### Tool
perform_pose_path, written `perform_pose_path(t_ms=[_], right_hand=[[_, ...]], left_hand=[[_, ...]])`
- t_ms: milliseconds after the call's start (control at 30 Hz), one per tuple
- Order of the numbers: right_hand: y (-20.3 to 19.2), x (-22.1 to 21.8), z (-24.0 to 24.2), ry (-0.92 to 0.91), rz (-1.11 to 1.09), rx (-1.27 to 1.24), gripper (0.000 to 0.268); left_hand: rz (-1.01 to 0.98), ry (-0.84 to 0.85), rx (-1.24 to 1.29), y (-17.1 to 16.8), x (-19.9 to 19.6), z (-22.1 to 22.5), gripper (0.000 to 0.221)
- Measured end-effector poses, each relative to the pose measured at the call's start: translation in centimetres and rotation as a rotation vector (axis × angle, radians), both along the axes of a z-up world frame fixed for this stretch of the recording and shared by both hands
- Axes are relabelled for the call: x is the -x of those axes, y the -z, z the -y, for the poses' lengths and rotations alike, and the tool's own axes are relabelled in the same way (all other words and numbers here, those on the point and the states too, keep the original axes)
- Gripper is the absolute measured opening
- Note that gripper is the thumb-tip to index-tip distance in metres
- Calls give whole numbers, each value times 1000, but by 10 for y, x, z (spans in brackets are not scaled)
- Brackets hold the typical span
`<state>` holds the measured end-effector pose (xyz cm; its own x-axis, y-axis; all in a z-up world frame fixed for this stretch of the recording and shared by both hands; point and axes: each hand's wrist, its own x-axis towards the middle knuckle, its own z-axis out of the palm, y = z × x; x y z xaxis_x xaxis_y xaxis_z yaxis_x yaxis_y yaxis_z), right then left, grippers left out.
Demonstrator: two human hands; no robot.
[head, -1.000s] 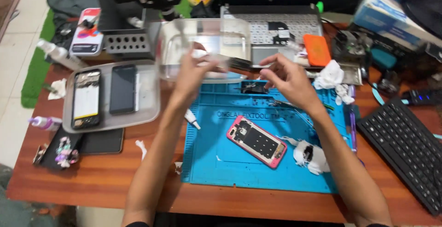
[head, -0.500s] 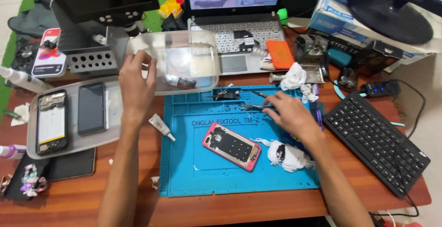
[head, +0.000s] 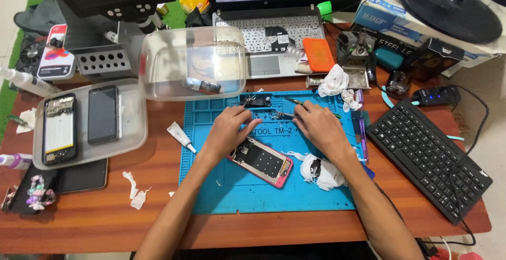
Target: A person is disassembling a mobile phone, carefully removing internal components like the battery and boards and placing them into a plastic bin.
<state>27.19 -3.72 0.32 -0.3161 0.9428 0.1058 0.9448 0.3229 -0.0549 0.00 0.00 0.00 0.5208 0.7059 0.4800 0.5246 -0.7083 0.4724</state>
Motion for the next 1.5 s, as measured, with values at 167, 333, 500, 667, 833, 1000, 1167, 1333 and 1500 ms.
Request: perform_pose_path(t_ms=[167,333,500,667,833,1000,1167,1333,1500], right_hand=[[-2,5,2,-78,-101,-88,16],[6,10,5,-144,-100,-215,20],[-11,31,24,-115,-239,-99,22],[-12,44,30,-146,-296,-5,21],[-16,42,30,-172,-280,-27,22],[-6,40,30,-225,-278,-23,22],[-4,45,31,-241,-286,-3,22],[-3,46,31,-216,-260,78,24],[-2,47,31,-225,-241,118,23]], left_hand=[[16,-48,13,6,-11,2,13],[67,-52,7,7,-5,8,9],[188,-46,112,30,15,-4,18],[153,3,174,-8,23,9,27],[78,137,249,-9,27,11,38],[140,171,246,-3,16,15,38],[-9,144,124,17,9,13,11],[-133,91,8,25,7,15,6],[-220,69,-40,32,6,15,9]])
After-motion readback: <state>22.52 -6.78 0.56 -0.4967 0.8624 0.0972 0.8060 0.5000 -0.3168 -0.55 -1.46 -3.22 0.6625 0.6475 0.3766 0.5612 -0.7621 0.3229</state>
